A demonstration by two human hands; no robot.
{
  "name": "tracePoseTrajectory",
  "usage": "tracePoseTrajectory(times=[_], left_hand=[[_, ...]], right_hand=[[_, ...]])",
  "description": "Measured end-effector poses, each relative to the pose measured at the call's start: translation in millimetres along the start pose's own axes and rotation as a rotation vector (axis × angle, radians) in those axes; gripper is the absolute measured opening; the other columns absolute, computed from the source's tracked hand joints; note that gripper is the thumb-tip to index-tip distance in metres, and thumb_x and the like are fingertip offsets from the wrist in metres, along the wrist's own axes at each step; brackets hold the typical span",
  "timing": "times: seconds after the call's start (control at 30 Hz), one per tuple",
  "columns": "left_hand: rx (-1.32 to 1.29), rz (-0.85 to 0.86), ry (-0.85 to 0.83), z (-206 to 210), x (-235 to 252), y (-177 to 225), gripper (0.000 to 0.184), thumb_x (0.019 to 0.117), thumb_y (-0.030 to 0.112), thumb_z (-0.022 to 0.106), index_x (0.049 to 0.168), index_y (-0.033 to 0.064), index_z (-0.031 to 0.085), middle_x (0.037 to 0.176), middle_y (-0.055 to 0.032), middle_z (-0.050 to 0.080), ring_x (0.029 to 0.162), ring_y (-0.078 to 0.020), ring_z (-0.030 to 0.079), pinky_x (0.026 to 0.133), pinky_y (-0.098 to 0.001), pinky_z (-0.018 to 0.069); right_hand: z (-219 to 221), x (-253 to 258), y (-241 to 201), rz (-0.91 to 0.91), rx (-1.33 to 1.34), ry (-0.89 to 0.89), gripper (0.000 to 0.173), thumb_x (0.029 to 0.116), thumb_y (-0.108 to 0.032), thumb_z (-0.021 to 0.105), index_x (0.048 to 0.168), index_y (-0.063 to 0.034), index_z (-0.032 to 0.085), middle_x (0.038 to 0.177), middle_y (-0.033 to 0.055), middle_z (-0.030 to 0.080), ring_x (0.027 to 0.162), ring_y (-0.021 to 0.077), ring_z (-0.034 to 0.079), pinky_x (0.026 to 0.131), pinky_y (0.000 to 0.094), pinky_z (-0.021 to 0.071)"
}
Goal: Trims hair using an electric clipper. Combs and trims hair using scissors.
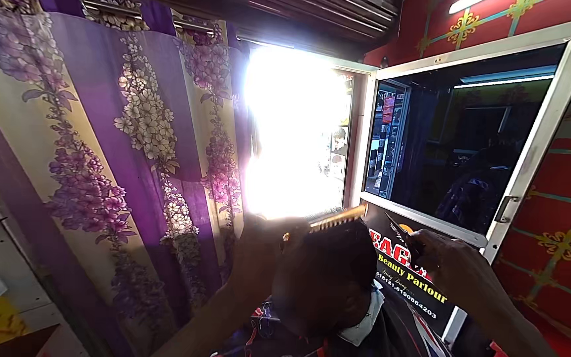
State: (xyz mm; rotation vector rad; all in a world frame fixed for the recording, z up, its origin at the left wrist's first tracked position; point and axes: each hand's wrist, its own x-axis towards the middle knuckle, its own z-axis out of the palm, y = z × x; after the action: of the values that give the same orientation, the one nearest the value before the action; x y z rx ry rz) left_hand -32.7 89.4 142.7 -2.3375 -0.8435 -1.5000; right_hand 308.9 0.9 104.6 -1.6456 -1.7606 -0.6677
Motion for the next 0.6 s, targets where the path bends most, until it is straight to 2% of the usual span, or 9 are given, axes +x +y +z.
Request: tracePoseTrajectory(times=[0.1, 0.13, 0.27, 0.37, 0.5, 0.53, 0.6], left_hand=[[-0.038, -0.006, -0.032, 9, -26, -5, 0.021, 0.0984, 0.037, 0.059, 0.096, 0.0279, 0.078, 0.078, 0.0163, 0.069, 0.063, -0.0005, 0.058, 0.067, -0.0349, 0.0473], [-0.069, -0.011, -0.042, 11, -34, -4, 0.024, 0.1001, 0.039, 0.058, 0.097, 0.027, 0.078, 0.078, 0.0156, 0.069, 0.063, -0.0005, 0.057, 0.071, -0.0364, 0.0455], [-0.004, 0.058, -0.045, 16, -61, 5, 0.029, 0.104, 0.041, 0.054, 0.101, 0.0248, 0.078, 0.08, 0.0084, 0.071, 0.066, -0.006, 0.062, 0.075, -0.0382, 0.0444], [0.115, 0.192, -0.047, 22, -78, 6, 0.028, 0.1059, 0.037, 0.051, 0.103, 0.0254, 0.077, 0.082, 0.0057, 0.071, 0.067, -0.0099, 0.062, 0.074, -0.0372, 0.0417], [0.072, 0.381, 0.083, 21, -87, 0, 0.018, 0.1082, 0.028, 0.05, 0.116, 0.0223, 0.066, 0.097, 0.0046, 0.07, 0.076, -0.0103, 0.057, 0.082, -0.0328, 0.0377], [0.059, 0.364, 0.138, 20, -84, 1, 0.019, 0.1083, 0.027, 0.05, 0.119, 0.0213, 0.065, 0.1, 0.0041, 0.071, 0.08, -0.0091, 0.059, 0.085, -0.0319, 0.0384], [0.076, 0.277, 0.232, 17, -71, 5, 0.018, 0.1084, 0.025, 0.05, 0.117, 0.0195, 0.065, 0.102, 0.0042, 0.074, 0.084, -0.0063, 0.064, 0.085, -0.031, 0.0396]], right_hand=[[2, -7, 5, 0.022, -0.001, -0.021, 0.039, 0.0728, 0.001, 0.078, 0.107, -0.0181, 0.074, 0.083, -0.0003, 0.072, 0.072, 0.0257, 0.071, 0.067, 0.0566, 0.0574], [2, -9, 7, 0.025, 0.003, -0.029, 0.039, 0.0729, -0.001, 0.078, 0.107, -0.0189, 0.074, 0.083, -0.0008, 0.072, 0.072, 0.0255, 0.071, 0.067, 0.0566, 0.0575], [6, -16, 11, 0.028, 0.013, -0.067, 0.041, 0.0712, -0.001, 0.08, 0.107, -0.0194, 0.074, 0.084, -0.0014, 0.073, 0.073, 0.0253, 0.072, 0.07, 0.0576, 0.0581], [8, -20, 11, 0.013, 0.004, -0.061, 0.039, 0.0708, -0.003, 0.08, 0.106, -0.0185, 0.075, 0.084, -0.0011, 0.073, 0.071, 0.0248, 0.071, 0.067, 0.057, 0.0577], [4, -22, 12, 0.037, -0.01, -0.06, 0.039, 0.0715, -0.003, 0.079, 0.107, -0.0185, 0.074, 0.082, -0.0009, 0.072, 0.071, 0.0251, 0.071, 0.068, 0.0566, 0.0573], [4, -22, 12, 0.043, -0.006, -0.061, 0.039, 0.0714, -0.002, 0.079, 0.107, -0.018, 0.074, 0.082, -0.0005, 0.072, 0.071, 0.0254, 0.07, 0.069, 0.0567, 0.0569], [5, -22, 11, 0.048, -0.003, -0.057, 0.041, 0.071, -0.001, 0.079, 0.108, -0.0174, 0.074, 0.085, -0.0004, 0.073, 0.072, 0.0254, 0.07, 0.07, 0.0564, 0.0572]])
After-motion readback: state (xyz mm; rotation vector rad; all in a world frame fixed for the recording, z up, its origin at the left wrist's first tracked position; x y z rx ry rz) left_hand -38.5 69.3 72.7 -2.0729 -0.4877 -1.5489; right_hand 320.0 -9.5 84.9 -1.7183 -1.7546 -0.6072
